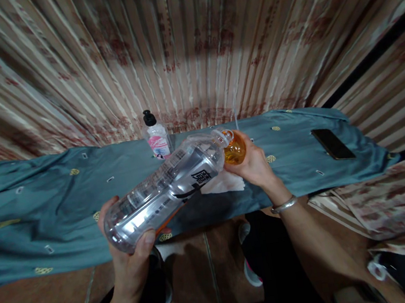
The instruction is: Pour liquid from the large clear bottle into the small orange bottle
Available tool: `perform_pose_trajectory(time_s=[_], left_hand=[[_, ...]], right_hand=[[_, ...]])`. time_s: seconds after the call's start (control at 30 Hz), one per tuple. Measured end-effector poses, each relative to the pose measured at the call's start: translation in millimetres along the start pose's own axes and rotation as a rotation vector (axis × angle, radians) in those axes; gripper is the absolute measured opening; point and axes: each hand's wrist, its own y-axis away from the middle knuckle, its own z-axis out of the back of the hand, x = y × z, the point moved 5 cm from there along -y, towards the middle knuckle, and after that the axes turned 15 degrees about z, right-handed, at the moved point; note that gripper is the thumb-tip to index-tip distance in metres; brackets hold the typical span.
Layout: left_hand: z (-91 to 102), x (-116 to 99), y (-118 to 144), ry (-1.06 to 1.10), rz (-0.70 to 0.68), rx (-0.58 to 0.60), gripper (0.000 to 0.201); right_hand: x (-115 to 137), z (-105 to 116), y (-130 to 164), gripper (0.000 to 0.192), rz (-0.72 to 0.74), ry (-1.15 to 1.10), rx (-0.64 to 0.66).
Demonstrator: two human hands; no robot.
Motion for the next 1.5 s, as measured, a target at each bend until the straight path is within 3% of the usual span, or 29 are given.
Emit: perform_pose_trajectory(time_s=[0.37, 0.97, 1.17, 1.5], left_hand=[[5.1, 6.3, 1.7, 0.002, 0.049, 0.048, 0.086], [-1.7, -5.0, 0.1, 0.057, 0.018, -0.033, 0.087], [3.7, 4.0, 1.5, -0.006, 0.044, 0.024, 0.086], [6.8, 7.3, 0.0, -0.024, 0.051, 0.007, 0.089]], right_hand=[[-4.4, -1.6, 1.5, 0.091, -0.008, -0.041, -0.001], [-0.5, -0.6, 0.5, 0.091, -0.004, -0.004, -0.001], [-1.8, -0.3, 1.0, 0.09, -0.023, -0.026, -0.013], [0.4, -0.4, -0.3, 0.09, -0.028, -0.034, -0.009]])
